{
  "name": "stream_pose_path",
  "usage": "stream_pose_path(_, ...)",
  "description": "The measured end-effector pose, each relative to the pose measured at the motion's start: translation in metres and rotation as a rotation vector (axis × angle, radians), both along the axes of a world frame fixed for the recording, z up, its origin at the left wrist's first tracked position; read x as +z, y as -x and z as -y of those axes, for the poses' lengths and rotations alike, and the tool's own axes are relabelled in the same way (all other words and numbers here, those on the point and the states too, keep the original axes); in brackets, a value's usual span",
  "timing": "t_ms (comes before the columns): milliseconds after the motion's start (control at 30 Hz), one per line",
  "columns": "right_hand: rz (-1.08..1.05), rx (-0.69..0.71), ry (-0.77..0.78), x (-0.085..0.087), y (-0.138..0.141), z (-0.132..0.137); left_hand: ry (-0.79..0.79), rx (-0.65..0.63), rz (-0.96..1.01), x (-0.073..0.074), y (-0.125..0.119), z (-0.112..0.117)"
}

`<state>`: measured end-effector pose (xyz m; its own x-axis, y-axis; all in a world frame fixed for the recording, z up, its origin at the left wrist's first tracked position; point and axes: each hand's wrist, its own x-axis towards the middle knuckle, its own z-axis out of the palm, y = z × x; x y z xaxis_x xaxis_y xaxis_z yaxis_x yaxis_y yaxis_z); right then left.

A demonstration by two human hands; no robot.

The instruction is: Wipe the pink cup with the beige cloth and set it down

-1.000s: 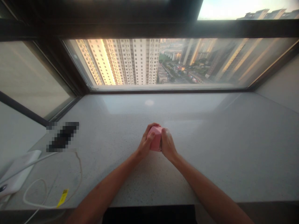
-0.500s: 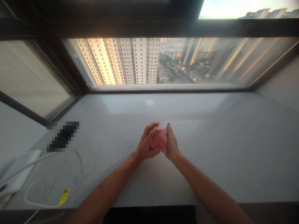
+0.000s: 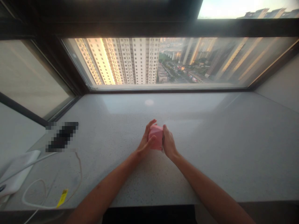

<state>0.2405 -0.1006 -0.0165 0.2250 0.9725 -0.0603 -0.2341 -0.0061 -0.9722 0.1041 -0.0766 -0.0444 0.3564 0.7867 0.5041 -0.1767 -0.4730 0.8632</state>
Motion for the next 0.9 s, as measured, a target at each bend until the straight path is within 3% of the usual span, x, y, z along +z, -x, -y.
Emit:
stream_pose_path(100, -0.273, 0.049, 0.132, 0.003, 0.001, -0.003, -0.327, 0.018, -0.128, -0.001, 0.004, -0.004)
stream_pose_path(167, -0.307, 0.057, 0.143, 0.005, 0.003, -0.001, -0.393, 0.046, -0.157, 0.000, 0.003, -0.005)
stream_pose_path(367, 0.141, -0.140, -0.161, 0.007, 0.003, 0.008, 0.092, -0.029, 0.040, -0.001, -0.008, 0.001)
stream_pose_path(400, 0.132, -0.130, -0.144, 0.007, 0.003, 0.006, 0.070, 0.005, 0.039, 0.000, -0.009, 0.002)
stream_pose_path(533, -0.130, -0.028, 0.038, 0.007, 0.001, 0.002, -0.264, 0.169, -0.052, 0.004, -0.007, 0.003)
stream_pose_path(600, -0.080, -0.062, -0.002, 0.008, 0.001, 0.004, -0.171, 0.108, -0.030, 0.006, -0.007, 0.003)
stream_pose_path(667, 0.097, -0.127, -0.112, 0.009, 0.000, 0.006, 0.068, 0.024, 0.024, 0.007, -0.009, 0.003)
stream_pose_path(733, 0.185, -0.130, -0.152, 0.009, -0.002, 0.006, 0.146, 0.033, 0.037, 0.007, -0.010, 0.003)
stream_pose_path(833, -0.024, -0.043, -0.010, 0.008, -0.003, 0.001, -0.191, 0.140, -0.057, 0.007, -0.008, 0.001)
stream_pose_path(900, -0.183, -0.006, 0.068, 0.006, -0.003, -0.001, -0.349, 0.125, -0.123, 0.008, -0.006, -0.001)
